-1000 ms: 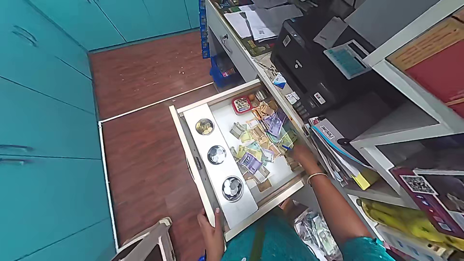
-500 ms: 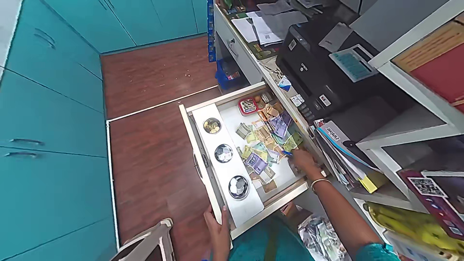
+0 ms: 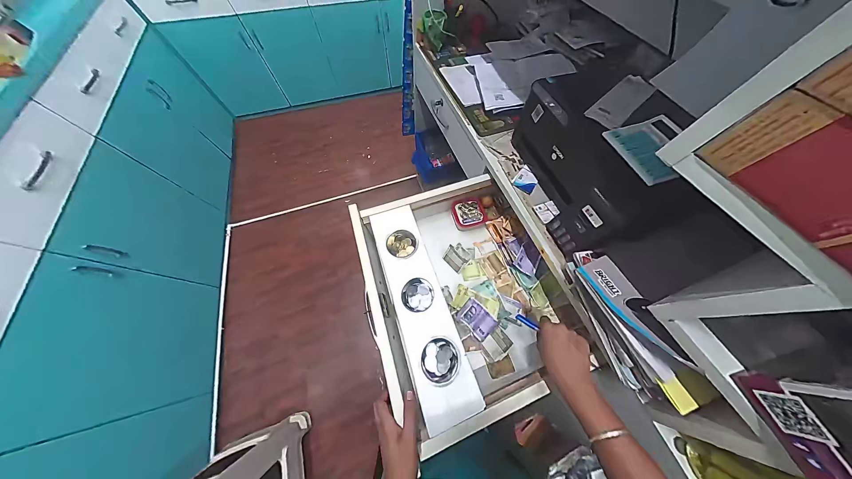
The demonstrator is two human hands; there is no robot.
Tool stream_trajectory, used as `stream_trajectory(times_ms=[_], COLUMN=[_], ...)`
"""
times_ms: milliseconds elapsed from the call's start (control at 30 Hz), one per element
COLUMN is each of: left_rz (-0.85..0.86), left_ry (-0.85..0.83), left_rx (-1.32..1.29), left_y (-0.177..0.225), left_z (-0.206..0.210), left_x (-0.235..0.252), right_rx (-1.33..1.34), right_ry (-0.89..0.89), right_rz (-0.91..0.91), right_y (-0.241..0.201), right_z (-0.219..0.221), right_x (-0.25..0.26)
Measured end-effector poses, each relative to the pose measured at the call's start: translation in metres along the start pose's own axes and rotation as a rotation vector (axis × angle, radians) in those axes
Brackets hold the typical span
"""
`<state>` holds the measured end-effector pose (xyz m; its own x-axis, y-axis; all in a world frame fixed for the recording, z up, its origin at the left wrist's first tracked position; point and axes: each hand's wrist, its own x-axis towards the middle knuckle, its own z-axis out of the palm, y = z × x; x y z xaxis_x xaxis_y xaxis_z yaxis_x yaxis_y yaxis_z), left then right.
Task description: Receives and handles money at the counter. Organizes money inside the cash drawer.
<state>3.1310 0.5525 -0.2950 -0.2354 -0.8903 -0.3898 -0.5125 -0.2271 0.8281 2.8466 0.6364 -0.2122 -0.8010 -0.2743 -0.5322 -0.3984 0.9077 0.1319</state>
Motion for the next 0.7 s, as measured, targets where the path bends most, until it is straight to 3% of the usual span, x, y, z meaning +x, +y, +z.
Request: stream_trajectory(times_ms=[67, 133, 167, 233, 300, 367, 433, 533, 633, 700], left_rz=[0.023, 0.051, 0.029, -0.15, -0.449, -0.602, -0.557, -0.479, -0.503, -0.5], left_ry=[0.015, -0.018, -0.099, -0.37, -0.656, -0.837, -0.91, -0.869, -0.806, -0.789], left_rx=[-0.013, 0.012, 0.021, -0.107, -0.418, -0.682, -0.811, -0.8, -0.792, -0.846], left_y=[0.003, 0.009, 0.018, 0.047, 0.069, 0.083, 0.102, 0.126, 0.137, 0.146], left_z=[0.021, 0.036, 0.038, 0.029, 0.01, -0.007, -0.019, -0.025, -0.041, -0.065], left_x=[-0.002, -0.005, -0.006, 0.001, 0.023, 0.052, 0.078, 0.116, 0.175, 0.218], right_rx=[0.129, 0.242, 0.283, 0.363, 0.366, 0.33, 0.307, 0.315, 0.592, 0.975], right_ry=[0.205, 0.691, 0.878, 0.98, 0.946, 0.903, 0.883, 0.811, 0.531, 0.278], right_rz=[-0.125, -0.468, -0.65, -0.967, -1.17, -1.264, -1.309, -1.328, -1.143, -0.831], right_y=[0.007, 0.018, 0.02, 0.015, 0.005, -0.013, -0.038, -0.078, -0.13, -0.176], right_z=[-0.005, 0.014, 0.022, 0.03, 0.034, 0.033, 0.025, 0.018, 0.011, 0.001], right_x=[-0.031, -0.048, -0.049, -0.052, -0.056, -0.057, -0.055, -0.047, -0.036, -0.026])
